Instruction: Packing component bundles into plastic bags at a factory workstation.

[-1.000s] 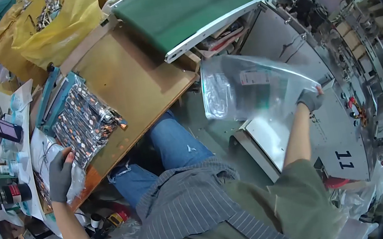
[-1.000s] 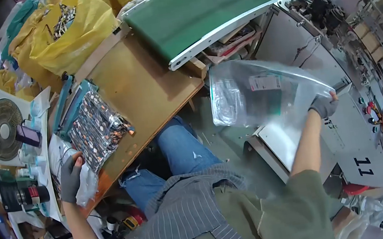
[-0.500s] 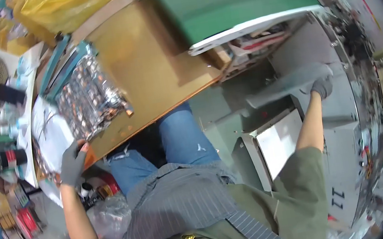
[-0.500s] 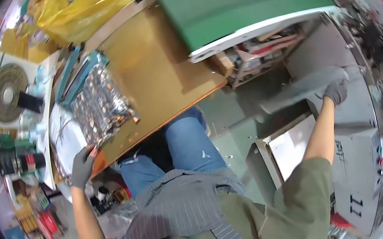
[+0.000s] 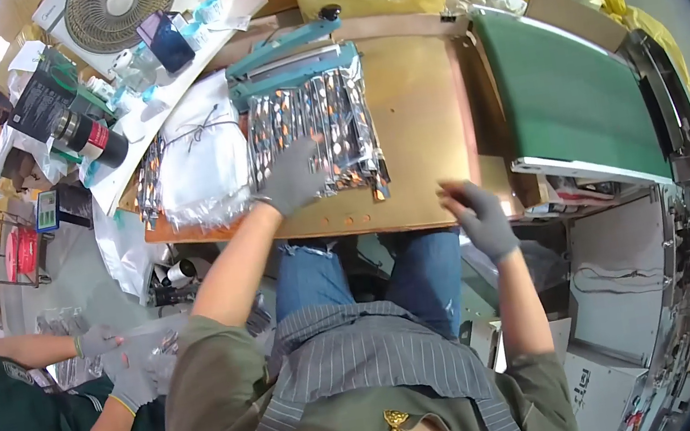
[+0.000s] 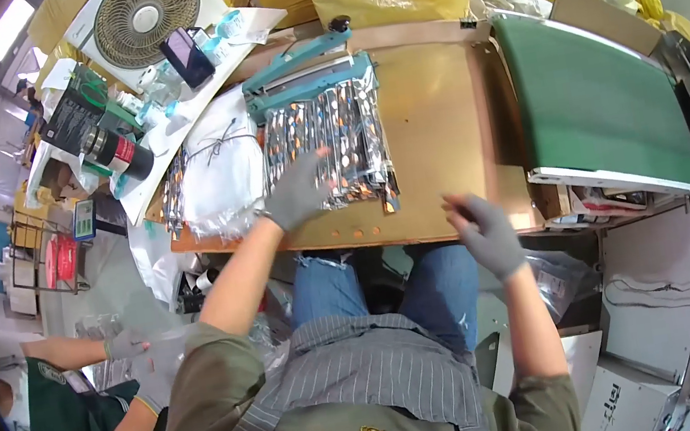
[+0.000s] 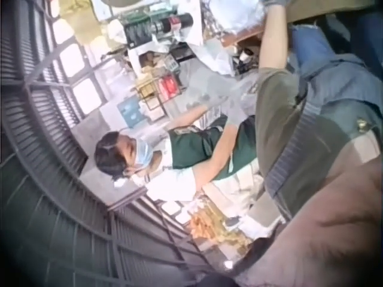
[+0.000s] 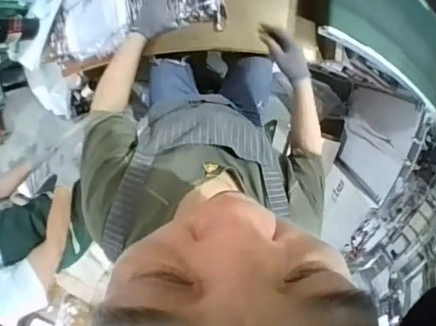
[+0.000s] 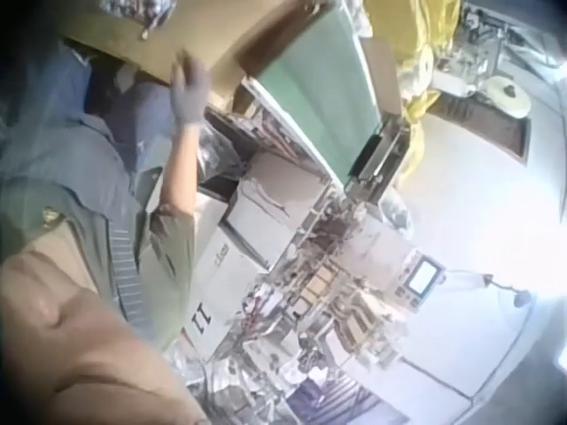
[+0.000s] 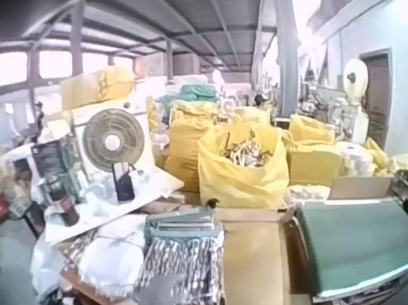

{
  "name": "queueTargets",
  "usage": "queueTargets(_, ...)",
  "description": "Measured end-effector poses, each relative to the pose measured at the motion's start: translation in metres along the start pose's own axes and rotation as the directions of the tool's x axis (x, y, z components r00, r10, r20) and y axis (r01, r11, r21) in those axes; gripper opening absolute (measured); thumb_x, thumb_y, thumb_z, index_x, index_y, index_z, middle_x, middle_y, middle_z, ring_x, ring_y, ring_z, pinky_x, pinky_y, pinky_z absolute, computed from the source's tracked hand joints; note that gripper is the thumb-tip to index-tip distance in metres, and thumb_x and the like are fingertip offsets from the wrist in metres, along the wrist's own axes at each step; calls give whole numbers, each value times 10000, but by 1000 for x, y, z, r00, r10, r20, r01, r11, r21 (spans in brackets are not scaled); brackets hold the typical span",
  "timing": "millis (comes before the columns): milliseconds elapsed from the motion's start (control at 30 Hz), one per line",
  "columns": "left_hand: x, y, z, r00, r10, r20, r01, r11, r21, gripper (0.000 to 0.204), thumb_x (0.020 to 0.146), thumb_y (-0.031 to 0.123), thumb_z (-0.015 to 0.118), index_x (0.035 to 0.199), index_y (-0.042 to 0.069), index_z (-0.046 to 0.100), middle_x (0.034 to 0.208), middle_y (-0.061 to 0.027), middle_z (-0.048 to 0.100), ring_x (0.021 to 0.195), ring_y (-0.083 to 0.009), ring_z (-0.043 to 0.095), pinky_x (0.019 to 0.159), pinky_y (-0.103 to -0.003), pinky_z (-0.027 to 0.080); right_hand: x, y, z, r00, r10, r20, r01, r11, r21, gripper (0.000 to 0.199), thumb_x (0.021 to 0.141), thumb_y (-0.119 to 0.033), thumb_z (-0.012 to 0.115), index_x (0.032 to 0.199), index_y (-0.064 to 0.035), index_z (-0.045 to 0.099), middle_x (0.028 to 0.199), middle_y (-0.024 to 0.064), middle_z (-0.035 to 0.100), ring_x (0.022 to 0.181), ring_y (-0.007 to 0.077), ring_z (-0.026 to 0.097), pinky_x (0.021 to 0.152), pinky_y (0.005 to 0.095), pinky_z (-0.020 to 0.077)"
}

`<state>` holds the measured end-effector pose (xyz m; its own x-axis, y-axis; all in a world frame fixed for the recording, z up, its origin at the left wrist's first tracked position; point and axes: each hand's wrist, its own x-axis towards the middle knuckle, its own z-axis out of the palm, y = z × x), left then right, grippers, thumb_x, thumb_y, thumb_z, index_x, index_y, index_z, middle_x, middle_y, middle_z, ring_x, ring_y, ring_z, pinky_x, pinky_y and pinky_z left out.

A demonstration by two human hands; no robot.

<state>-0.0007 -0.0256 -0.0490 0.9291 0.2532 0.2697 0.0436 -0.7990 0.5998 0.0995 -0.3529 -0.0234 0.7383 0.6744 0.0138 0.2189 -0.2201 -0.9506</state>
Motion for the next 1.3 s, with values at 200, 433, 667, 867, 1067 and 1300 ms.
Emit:
queueTargets(200, 22, 12, 36, 978, -84, 192, 47, 981, 190, 280, 735, 282, 622, 885, 57, 552, 889, -176, 596, 859, -351, 579, 750, -444, 461, 149, 14, 93, 894, -337, 295, 444, 580, -683, 280, 751, -116, 571, 1029, -121, 544, 894, 119, 598, 825, 322, 580, 680, 434, 461)
queueTargets(433, 89, 47, -70, 906, -36, -422, -14, 993, -114, 113, 762, 144, 612, 714, 65, 547, 650, -137, 599, 607, -307, 596, 575, -417, 447, 185, -121, 58, 753, -654, -74, 359, 502, -787, 100, 823, -184, 560, 897, -142, 614, 694, 96, 613, 630, 294, 613, 550, 390, 473)
queueTargets(667, 124, 75, -116, 995, 101, -24, -100, 994, 37, 330, 817, 185, 437, 607, 10, 622, 579, -146, 615, 567, -280, 627, 646, -367, 501, 183, -164, -23, 993, -118, 14, 92, 684, -723, 195, 797, -188, 563, 807, -12, 649, 647, 111, 630, 518, 179, 625, 537, 293, 499)
queueTargets(867, 110, 107, -104, 933, -51, 357, 51, 999, 10, 262, 831, 140, 459, 760, -41, 635, 601, -110, 641, 513, -138, 623, 488, -270, 501, 151, -140, -37, 996, 75, -40, -85, 901, -425, 121, 808, -99, 551, 740, -4, 584, 600, 56, 570, 491, 126, 547, 473, 255, 470)
queueTargets(1067, 96, 123, -106, 892, -105, 439, 213, 955, -205, 277, 833, 161, 527, 941, -70, 635, 634, -92, 625, 520, -106, 602, 468, -229, 477, 125, -135, -48, 992, 110, -63, -125, 920, -372, 175, 782, -142, 591, 837, 23, 610, 673, 101, 619, 592, 161, 623, 551, 292, 490)
queueTargets(1300, 68, 168, -131, 932, 47, 360, 142, 865, -481, 231, 846, 113, 559, 968, -69, 634, 658, -96, 627, 512, -100, 577, 496, -234, 468, 102, -161, -10, 646, -673, 361, 662, 257, -704, 278, 885, -297, 563, 882, -19, 547, 757, 186, 579, 668, 301, 590, 594, 374, 450)
